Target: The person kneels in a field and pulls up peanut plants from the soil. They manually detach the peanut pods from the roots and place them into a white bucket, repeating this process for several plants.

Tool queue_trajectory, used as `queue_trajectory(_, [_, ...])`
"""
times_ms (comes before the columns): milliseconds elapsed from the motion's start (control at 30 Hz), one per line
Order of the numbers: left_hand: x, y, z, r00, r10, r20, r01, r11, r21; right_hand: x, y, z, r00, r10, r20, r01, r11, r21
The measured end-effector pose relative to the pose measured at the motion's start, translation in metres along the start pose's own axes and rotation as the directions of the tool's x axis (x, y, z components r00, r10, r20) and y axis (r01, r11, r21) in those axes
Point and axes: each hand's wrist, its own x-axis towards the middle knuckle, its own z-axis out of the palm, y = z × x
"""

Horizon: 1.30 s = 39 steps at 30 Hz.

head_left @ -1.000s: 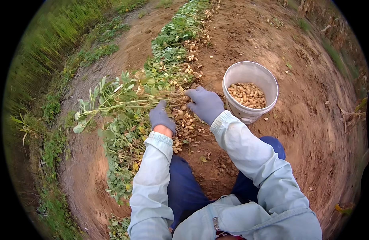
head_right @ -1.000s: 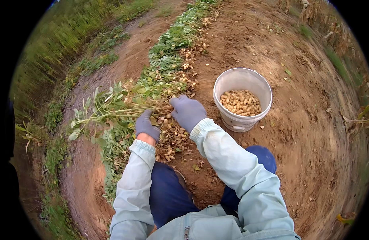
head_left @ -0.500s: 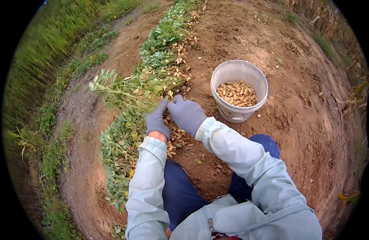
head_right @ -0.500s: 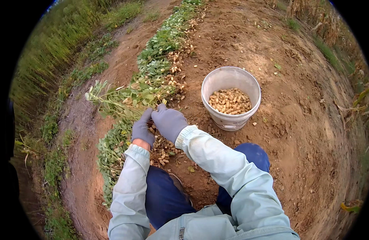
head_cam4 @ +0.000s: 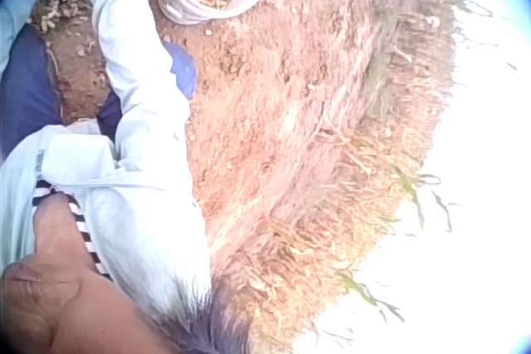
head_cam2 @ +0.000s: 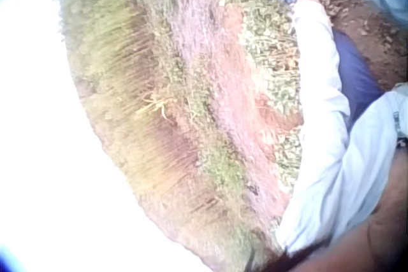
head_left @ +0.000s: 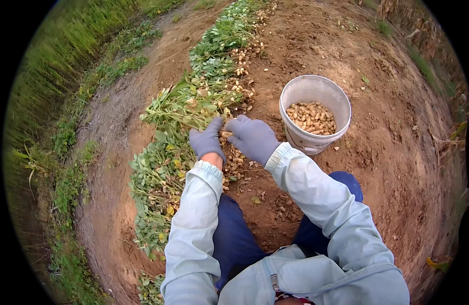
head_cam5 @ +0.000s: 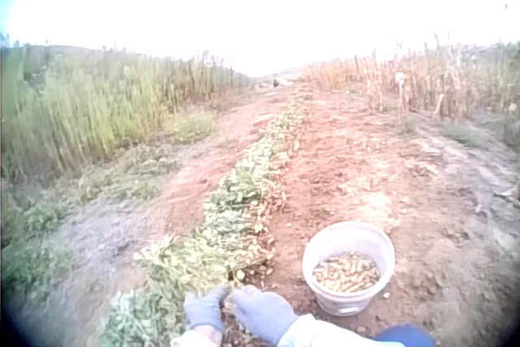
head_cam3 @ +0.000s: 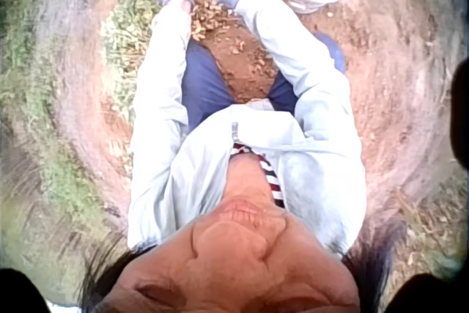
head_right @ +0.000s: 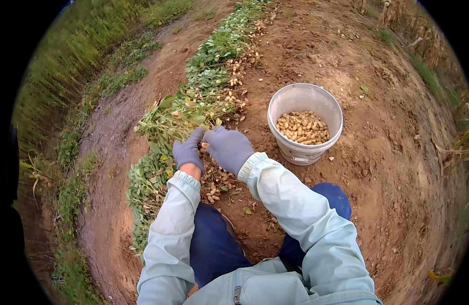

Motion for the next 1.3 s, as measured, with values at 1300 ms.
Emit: queue_trajectory(1300, [0.02, -0.005, -0.032, 0.567, -0.131, 0.813, 0.614, 0.725, -0.311, 0.01, 0.008, -0.033, 0.926, 0.253, 0.281, -0.287, -0.012, 0.958])
